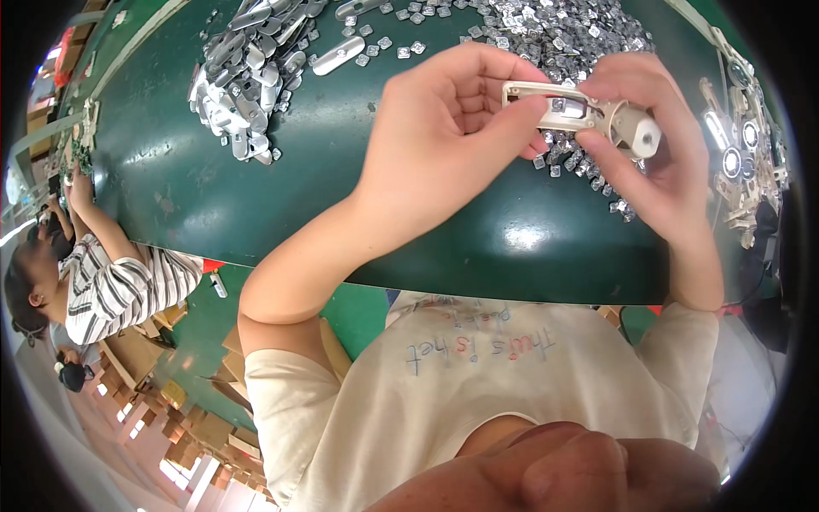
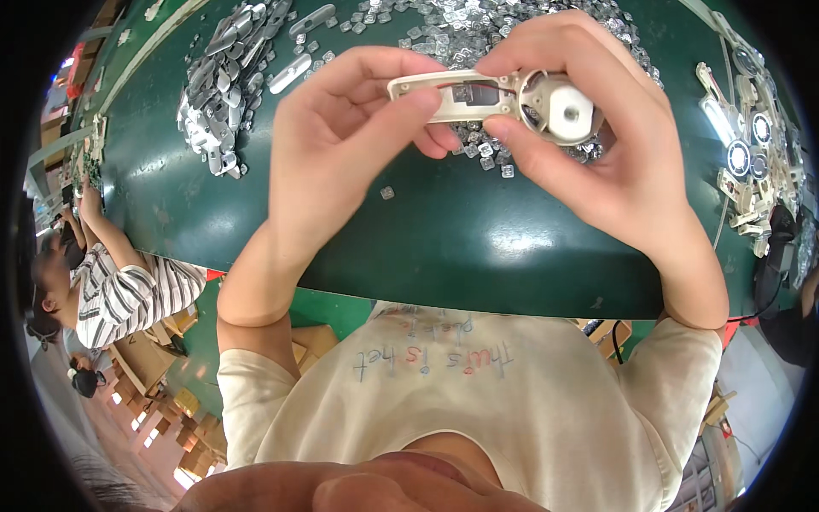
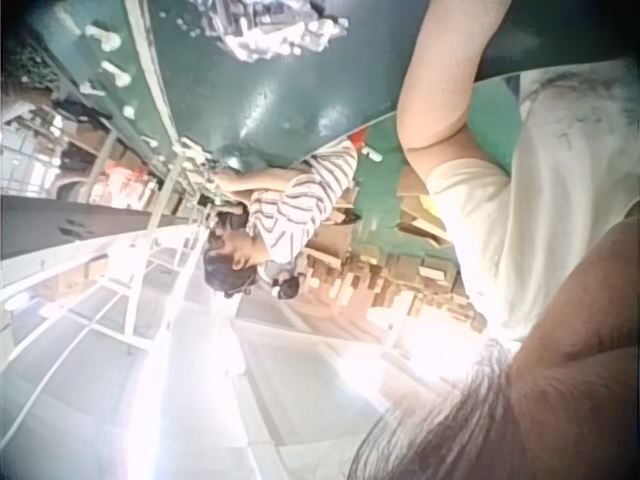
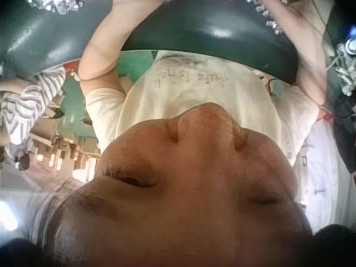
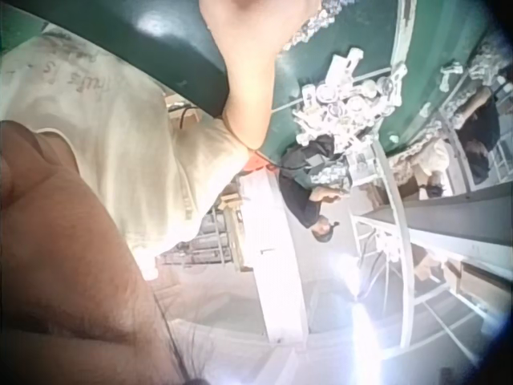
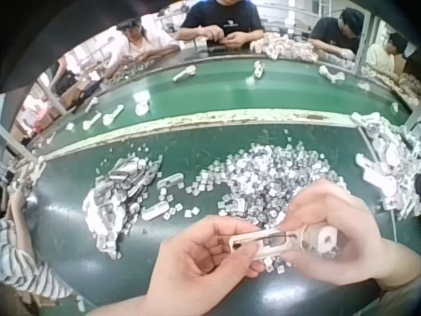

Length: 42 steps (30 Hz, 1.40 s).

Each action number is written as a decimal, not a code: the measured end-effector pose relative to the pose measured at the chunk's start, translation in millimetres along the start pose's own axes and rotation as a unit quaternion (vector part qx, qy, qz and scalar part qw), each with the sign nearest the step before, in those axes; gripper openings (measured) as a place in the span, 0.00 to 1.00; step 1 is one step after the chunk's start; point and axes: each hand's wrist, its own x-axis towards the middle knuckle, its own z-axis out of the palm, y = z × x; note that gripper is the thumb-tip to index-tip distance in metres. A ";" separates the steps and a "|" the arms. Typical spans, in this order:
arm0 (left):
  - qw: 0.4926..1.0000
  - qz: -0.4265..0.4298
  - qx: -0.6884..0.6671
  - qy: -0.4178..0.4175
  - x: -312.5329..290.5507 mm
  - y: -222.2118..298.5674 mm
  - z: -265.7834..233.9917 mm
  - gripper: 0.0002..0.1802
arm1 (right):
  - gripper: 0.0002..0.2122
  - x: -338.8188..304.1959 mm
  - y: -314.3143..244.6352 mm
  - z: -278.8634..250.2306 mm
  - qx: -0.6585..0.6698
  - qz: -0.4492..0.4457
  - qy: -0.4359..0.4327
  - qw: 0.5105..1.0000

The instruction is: Assemble small metal and plastic hardware components at an industrial workbench.

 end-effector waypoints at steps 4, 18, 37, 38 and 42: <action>0.991 0.081 0.101 0.023 -1.2 -15.3 4.4 0.10 | 0.12 -7.5 -4.8 11.5 0.194 0.178 0.037 0.964; 0.846 0.363 0.352 0.172 15.8 -29.7 -11.6 0.13 | 0.09 21.3 -0.7 22.4 -0.011 0.115 0.061 0.991; 0.870 0.148 0.390 0.261 34.0 15.3 -54.5 0.05 | 0.14 7.6 0.7 39.7 -0.120 -0.127 -0.091 0.980; 0.901 0.142 0.321 0.255 34.7 14.1 -51.5 0.05 | 0.14 2.2 -3.4 50.2 -0.076 -0.155 -0.117 0.978; 0.931 0.186 0.215 0.228 43.2 5.5 -41.8 0.09 | 0.17 -18.5 -1.2 74.6 -0.137 -0.240 -0.210 0.938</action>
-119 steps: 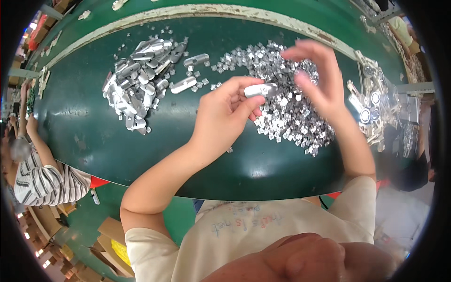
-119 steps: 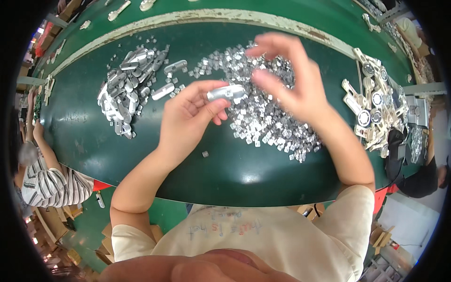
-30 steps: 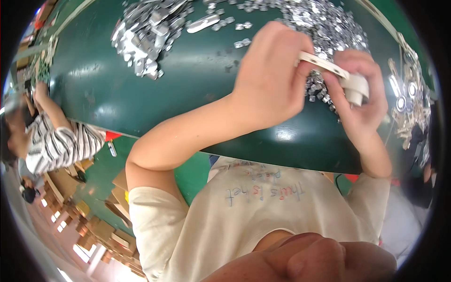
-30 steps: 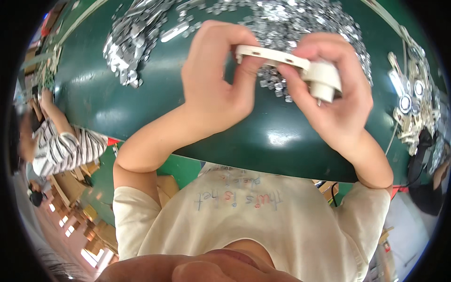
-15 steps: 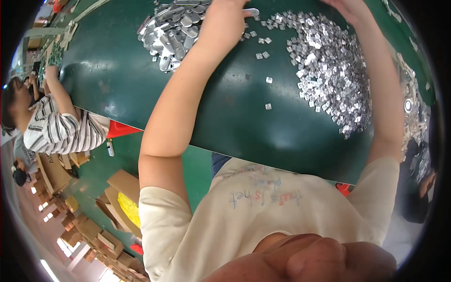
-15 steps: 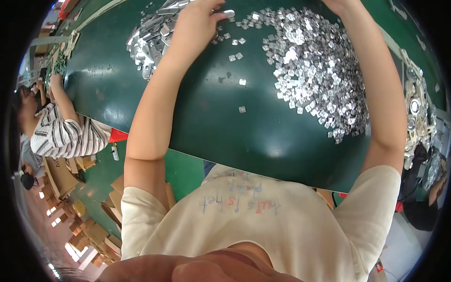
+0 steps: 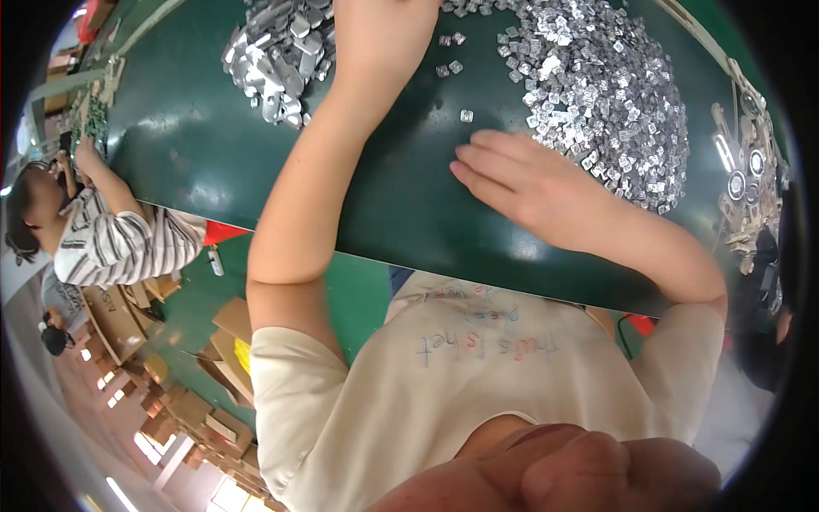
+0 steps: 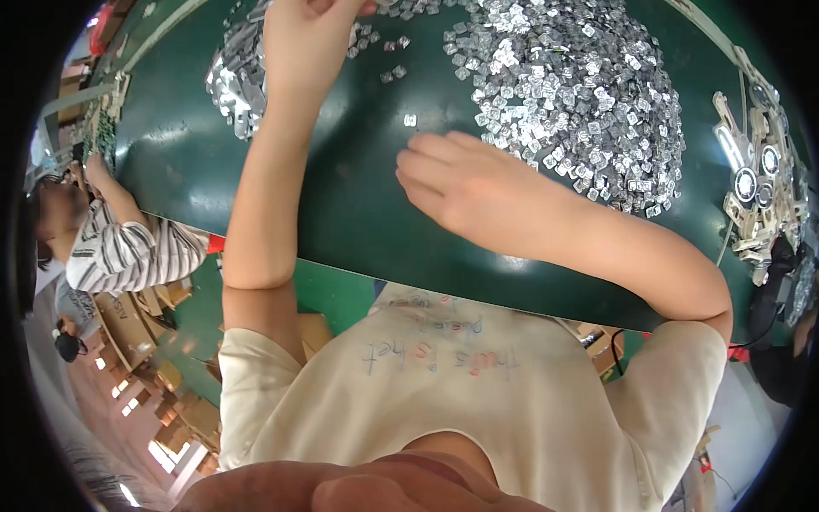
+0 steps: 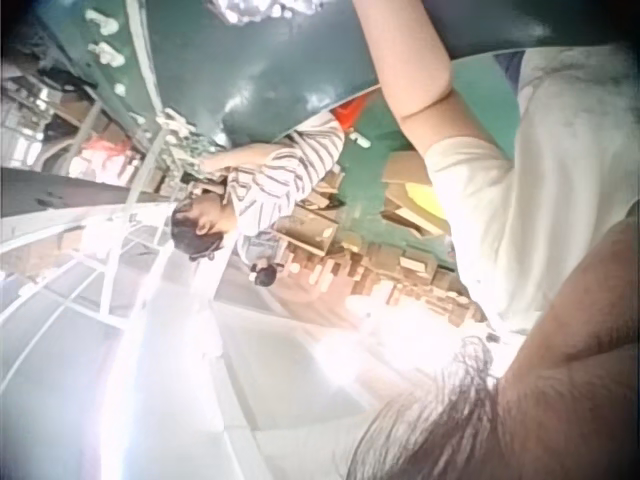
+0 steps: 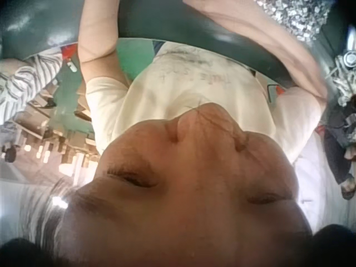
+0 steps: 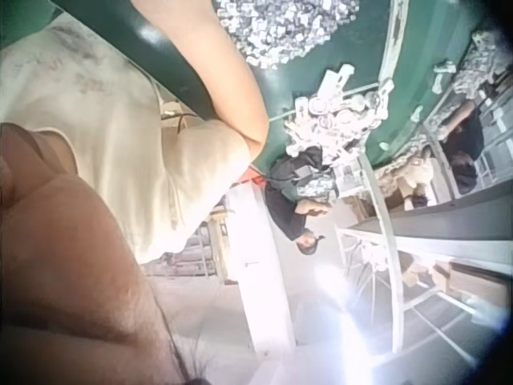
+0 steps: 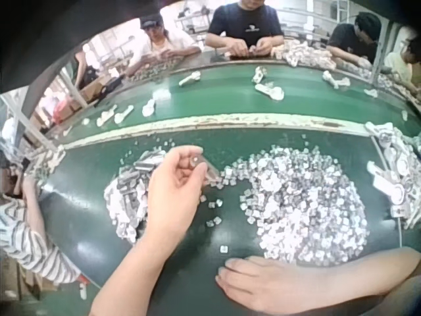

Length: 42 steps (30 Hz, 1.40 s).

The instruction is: Assemble small metal and plastic hardware components at an industrial workbench.

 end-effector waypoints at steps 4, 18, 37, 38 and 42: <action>0.997 -0.013 -0.063 -0.051 -3.5 5.2 -5.4 0.08 | 0.16 -10.1 -1.8 -2.0 -0.011 -0.001 -0.021 1.000; 0.978 -0.072 -0.129 -0.145 -49.4 28.6 11.7 0.13 | 0.10 -21.4 26.2 -63.3 0.481 0.301 0.290 0.770; 0.961 -0.108 -0.182 -0.179 -57.2 26.6 10.4 0.14 | 0.11 -10.6 23.6 -66.6 0.074 0.123 0.274 0.951; 0.960 -0.112 -0.175 -0.187 -56.6 26.9 9.3 0.14 | 0.12 -9.4 23.1 -66.5 -0.004 0.090 0.280 0.956; 0.961 -0.116 -0.168 -0.186 -55.7 32.6 4.4 0.14 | 0.14 -2.5 26.5 -69.8 -0.092 0.028 0.243 0.965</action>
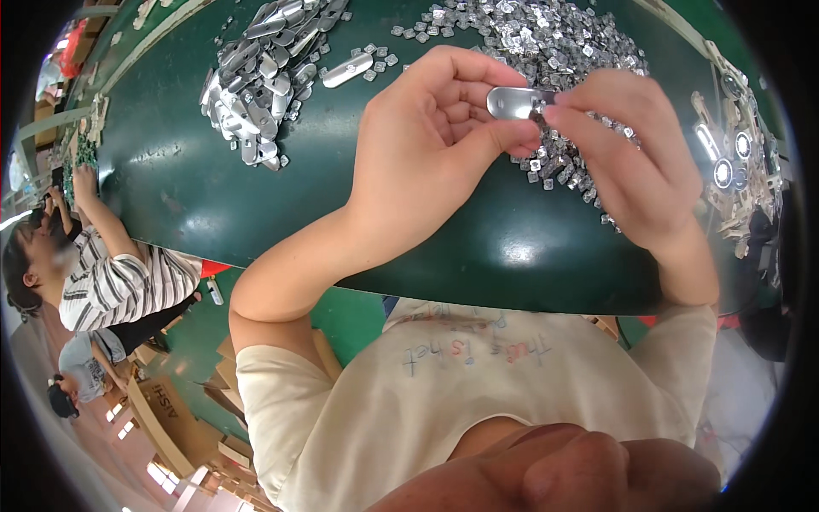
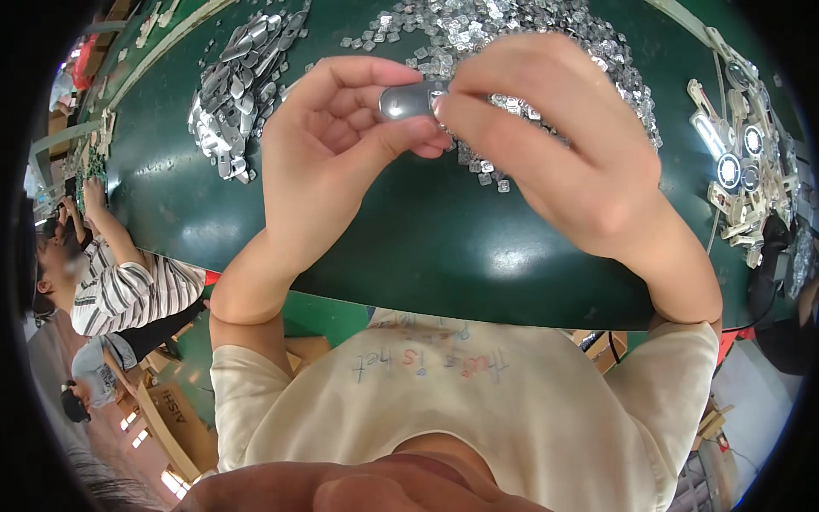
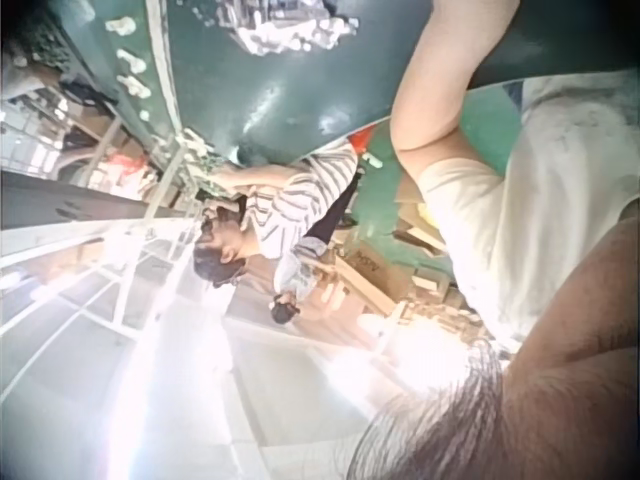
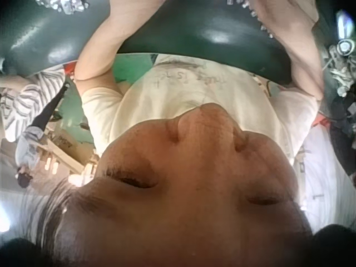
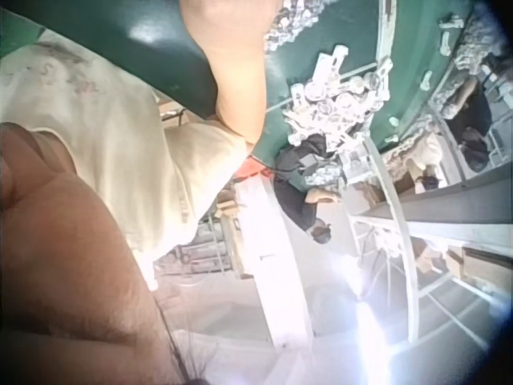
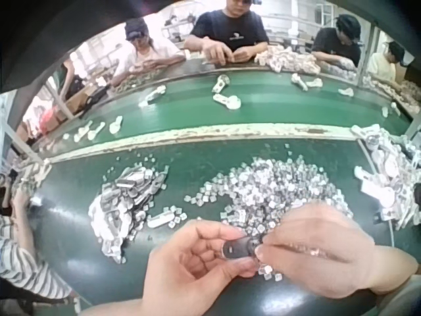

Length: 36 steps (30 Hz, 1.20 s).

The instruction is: Assemble small metal and plastic hardware components at an industrial workbench.

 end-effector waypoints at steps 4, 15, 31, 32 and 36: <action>1.000 0.014 -0.011 0.004 -2.2 0.4 -0.3 0.14 | 0.15 -1.6 -2.9 5.4 -0.038 -0.054 -0.002 0.998; 0.997 -0.040 -0.058 0.006 -0.6 -3.1 1.6 0.13 | 0.19 -5.6 3.9 1.2 0.073 0.039 0.024 0.996; 0.996 -0.041 -0.073 0.024 15.3 -27.4 -9.3 0.12 | 0.33 19.3 389.8 -12.2 -0.264 0.615 -0.027 0.742; 0.997 -0.045 -0.062 0.030 14.1 -27.5 -9.5 0.12 | 0.33 22.2 396.1 -6.9 -0.227 0.625 -0.028 0.746; 0.996 -0.060 -0.063 0.015 18.5 -29.2 -8.0 0.12 | 0.25 -1.5 434.4 -18.8 -0.316 0.589 -0.004 0.744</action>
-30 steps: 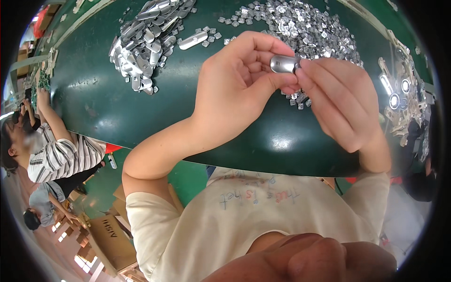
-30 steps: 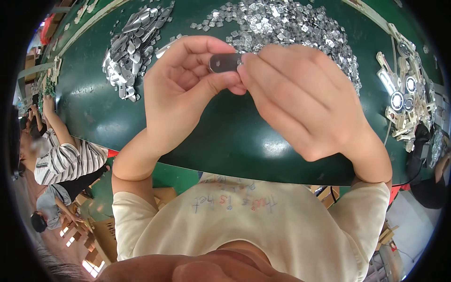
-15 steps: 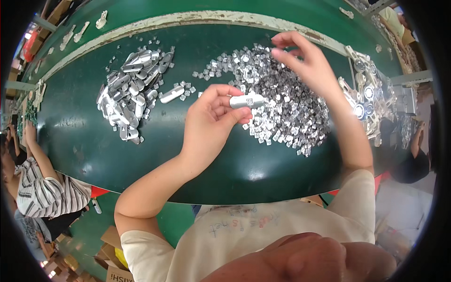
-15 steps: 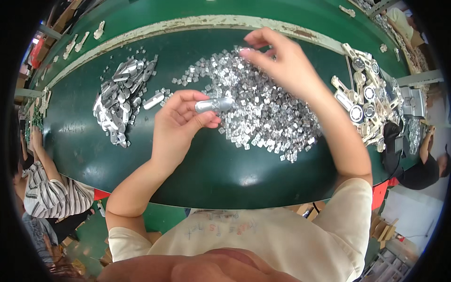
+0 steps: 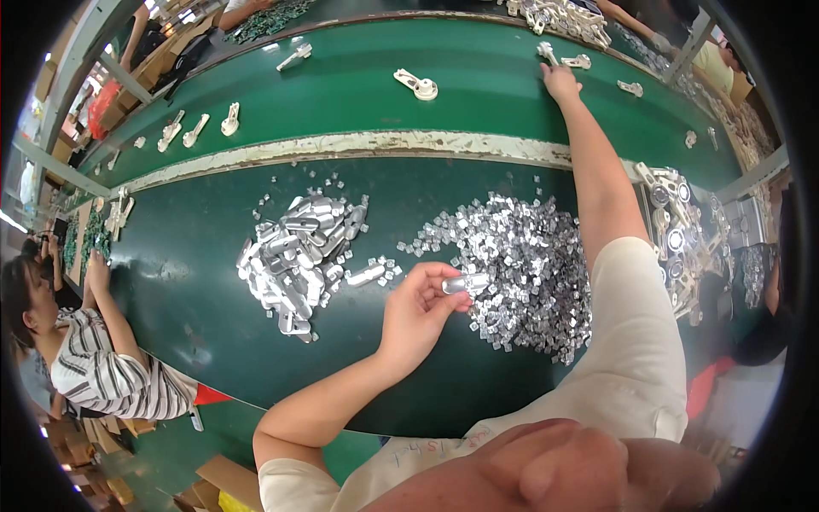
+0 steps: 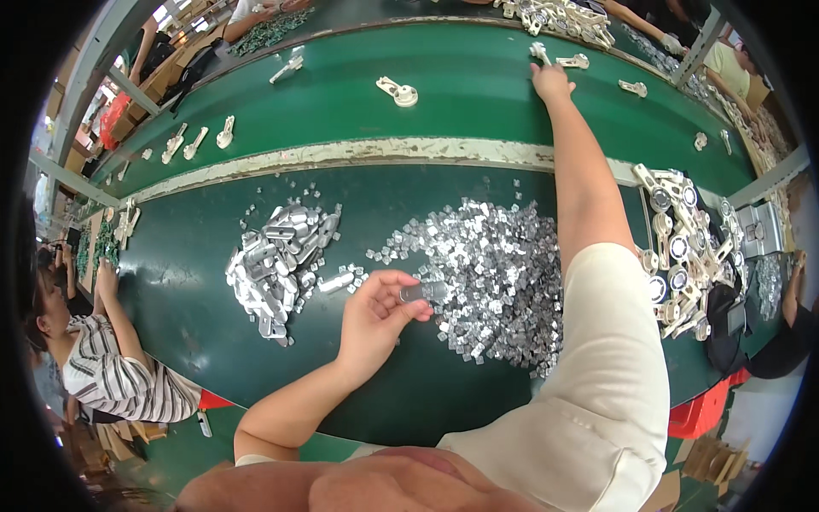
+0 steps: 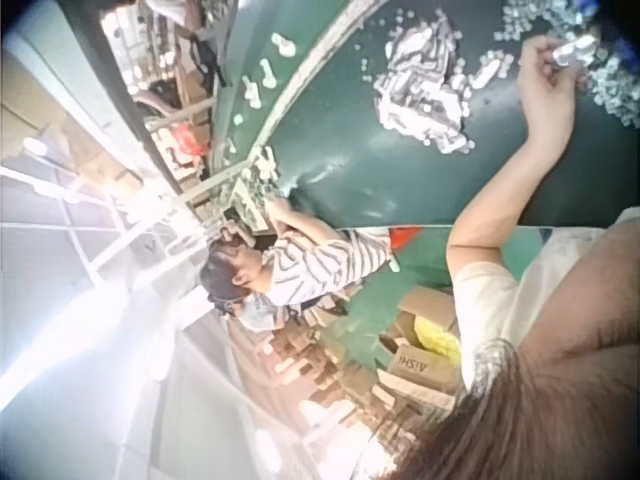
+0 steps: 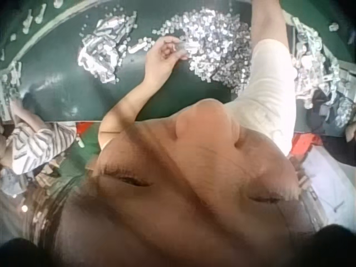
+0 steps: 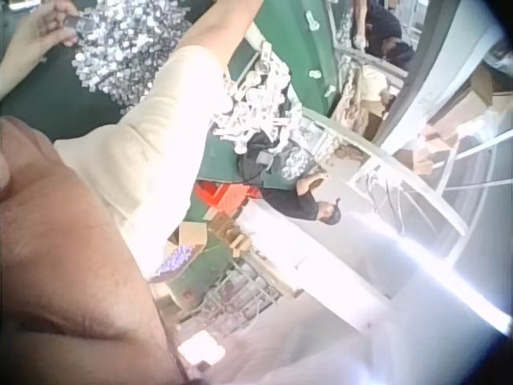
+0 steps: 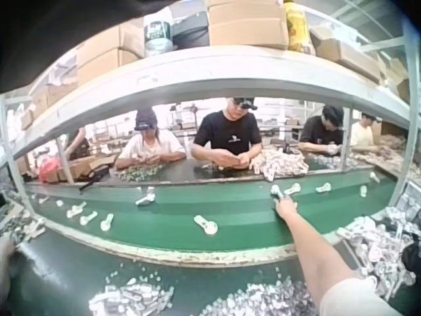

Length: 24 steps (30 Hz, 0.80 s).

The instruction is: Assemble small metal and plastic hardware components at an industrial workbench.

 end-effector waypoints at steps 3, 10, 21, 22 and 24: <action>1.000 -0.005 0.004 0.022 -1.7 3.3 -6.3 0.12 | 0.18 -12.8 -11.7 -18.1 0.114 -0.078 0.231 0.963; 1.000 -0.004 0.008 0.018 6.7 4.8 -10.6 0.12 | 0.27 -23.0 -12.7 -88.9 0.202 -0.198 -0.244 0.927; 0.997 0.078 0.009 0.020 2.0 7.3 7.3 0.14 | 0.27 -75.8 -16.5 -24.7 0.281 -0.023 0.076 0.956; 0.997 0.079 0.015 0.009 2.7 5.6 10.8 0.14 | 0.23 -62.2 2.3 -14.3 0.319 0.042 0.062 0.945; 0.997 0.071 0.019 0.017 -2.2 13.5 9.5 0.13 | 0.15 -74.2 -13.4 -39.2 0.665 0.038 -0.213 0.715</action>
